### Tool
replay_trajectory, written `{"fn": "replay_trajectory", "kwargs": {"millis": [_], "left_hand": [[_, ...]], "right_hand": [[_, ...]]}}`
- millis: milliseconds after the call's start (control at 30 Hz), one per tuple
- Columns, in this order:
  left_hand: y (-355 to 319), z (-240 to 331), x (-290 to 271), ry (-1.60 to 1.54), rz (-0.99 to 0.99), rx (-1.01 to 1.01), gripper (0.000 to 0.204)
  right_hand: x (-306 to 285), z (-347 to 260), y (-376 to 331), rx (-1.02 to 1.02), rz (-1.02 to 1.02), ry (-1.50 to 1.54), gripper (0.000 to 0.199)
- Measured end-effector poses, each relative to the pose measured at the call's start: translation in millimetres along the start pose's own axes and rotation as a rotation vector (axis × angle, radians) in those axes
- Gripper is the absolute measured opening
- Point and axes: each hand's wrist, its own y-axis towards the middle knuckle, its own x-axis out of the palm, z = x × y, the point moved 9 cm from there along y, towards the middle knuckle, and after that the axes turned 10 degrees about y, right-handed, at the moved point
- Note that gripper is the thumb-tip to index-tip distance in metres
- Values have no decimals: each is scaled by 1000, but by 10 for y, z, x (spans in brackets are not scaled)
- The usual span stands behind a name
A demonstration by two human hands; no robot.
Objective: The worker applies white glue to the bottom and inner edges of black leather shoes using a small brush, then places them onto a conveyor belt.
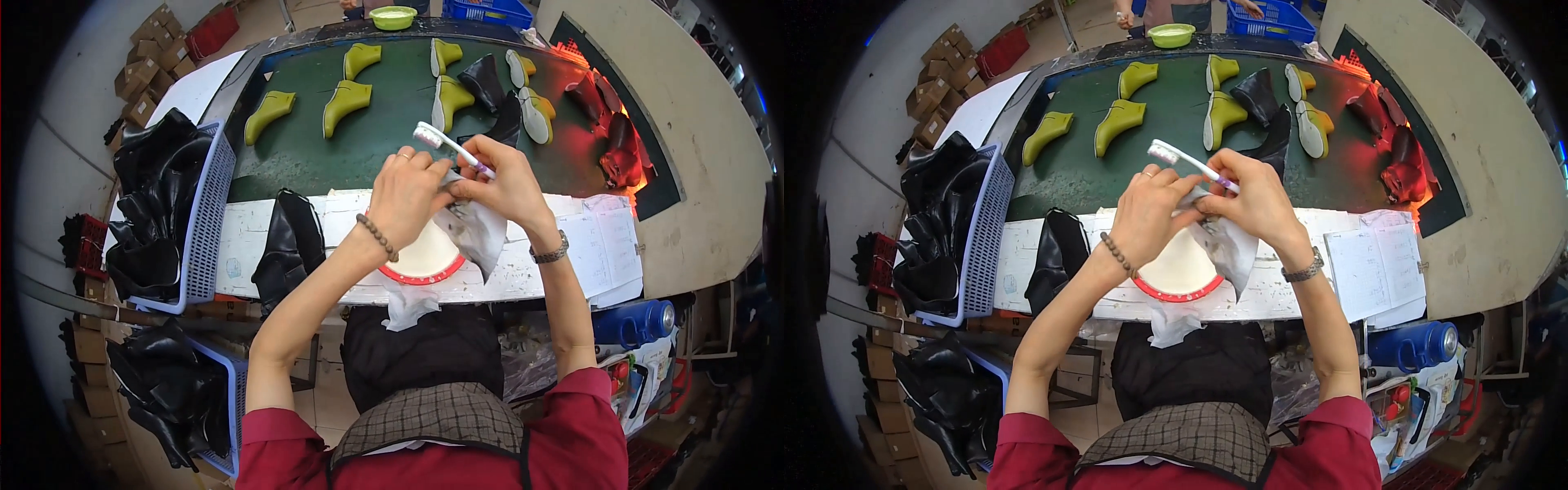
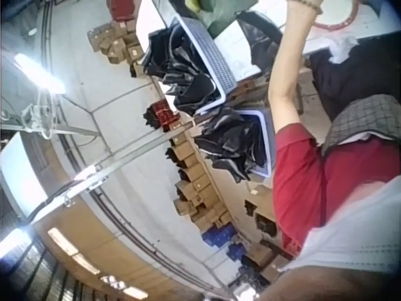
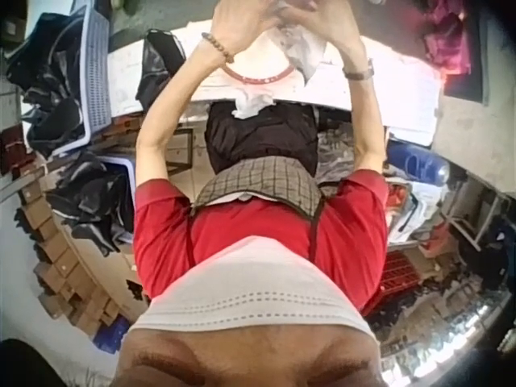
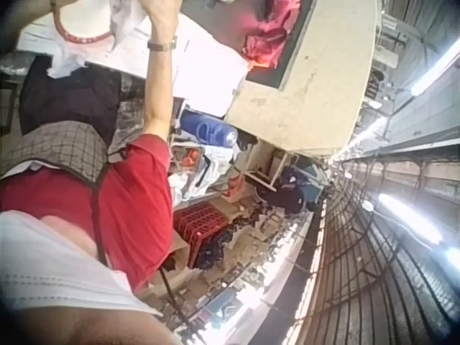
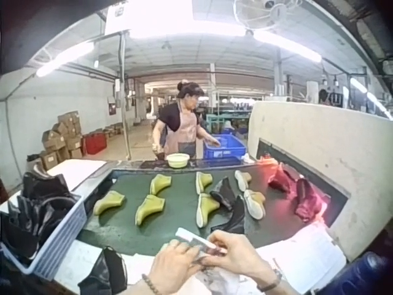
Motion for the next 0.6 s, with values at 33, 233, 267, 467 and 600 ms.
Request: {"fn": "replay_trajectory", "kwargs": {"millis": [33, 233, 267, 467, 600], "left_hand": [[9, -31, 64, -2, -5, 2, 24], [-22, -548, 291, -261, -198, -306, 23], [-60, -657, 323, -299, -222, -350, 26], [-218, -801, 507, -758, -409, -427, 29], [-213, -740, 333, -857, -286, -337, 46]], "right_hand": [[17, 7, 9, 5, 2, 2, 35], [-154, -63, -151, -106, 194, -236, 42], [-158, 66, -158, 24, 153, -239, 44], [-99, 486, -56, -97, 167, -34, 34], [206, 747, 27, 277, -31, 613, 26]]}}
